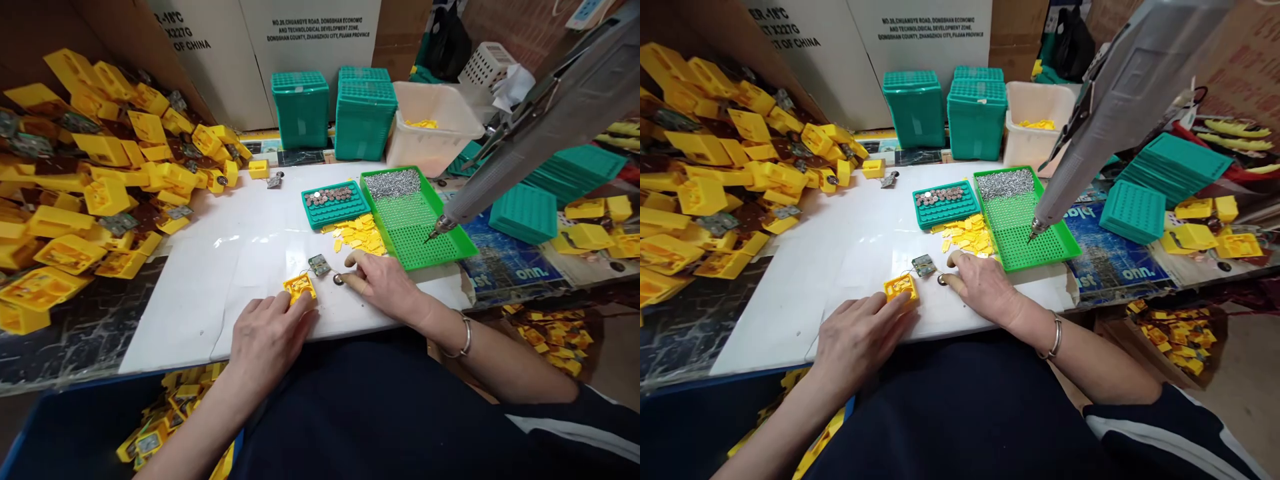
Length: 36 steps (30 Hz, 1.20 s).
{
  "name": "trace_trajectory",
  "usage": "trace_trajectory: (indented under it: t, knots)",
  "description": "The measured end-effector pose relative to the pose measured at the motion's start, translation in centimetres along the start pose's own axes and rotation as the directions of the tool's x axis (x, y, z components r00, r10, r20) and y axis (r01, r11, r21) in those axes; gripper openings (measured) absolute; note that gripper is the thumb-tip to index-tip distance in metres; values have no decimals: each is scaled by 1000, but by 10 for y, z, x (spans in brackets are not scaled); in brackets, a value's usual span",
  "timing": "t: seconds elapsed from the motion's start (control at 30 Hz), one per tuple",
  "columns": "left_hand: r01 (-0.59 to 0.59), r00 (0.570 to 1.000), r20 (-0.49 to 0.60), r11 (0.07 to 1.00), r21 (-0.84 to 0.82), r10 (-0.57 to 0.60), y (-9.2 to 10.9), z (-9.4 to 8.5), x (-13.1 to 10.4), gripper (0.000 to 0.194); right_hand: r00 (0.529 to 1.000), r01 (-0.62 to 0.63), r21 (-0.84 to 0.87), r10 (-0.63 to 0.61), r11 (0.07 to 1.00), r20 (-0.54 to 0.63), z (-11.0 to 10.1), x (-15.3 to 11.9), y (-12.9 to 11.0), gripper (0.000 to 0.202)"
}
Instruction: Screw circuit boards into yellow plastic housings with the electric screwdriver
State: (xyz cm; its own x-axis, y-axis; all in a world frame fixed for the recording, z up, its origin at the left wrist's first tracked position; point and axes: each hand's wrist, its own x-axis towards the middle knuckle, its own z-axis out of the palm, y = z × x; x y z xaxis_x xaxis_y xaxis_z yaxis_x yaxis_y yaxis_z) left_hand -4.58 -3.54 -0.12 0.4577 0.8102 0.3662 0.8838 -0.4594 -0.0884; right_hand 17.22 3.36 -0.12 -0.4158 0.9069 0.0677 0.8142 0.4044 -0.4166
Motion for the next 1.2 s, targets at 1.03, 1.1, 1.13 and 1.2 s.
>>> trace_trajectory:
  t: [1.03,1.1,1.13,1.2]
  knots:
    - [581,814,574,90,-809,-93,14,3,40,37,855,409,414,-500,813,139,-32,5,3,13]
    - [576,817,572,46,-816,-74,16,3,40,37,799,505,286,-566,814,201,-39,10,-1,15]
    - [573,818,571,5,-820,-64,17,4,41,38,788,519,245,-569,819,236,-42,13,-4,15]
    - [567,818,574,-110,-816,-47,18,5,41,42,798,501,176,-531,847,285,-46,17,-10,13]
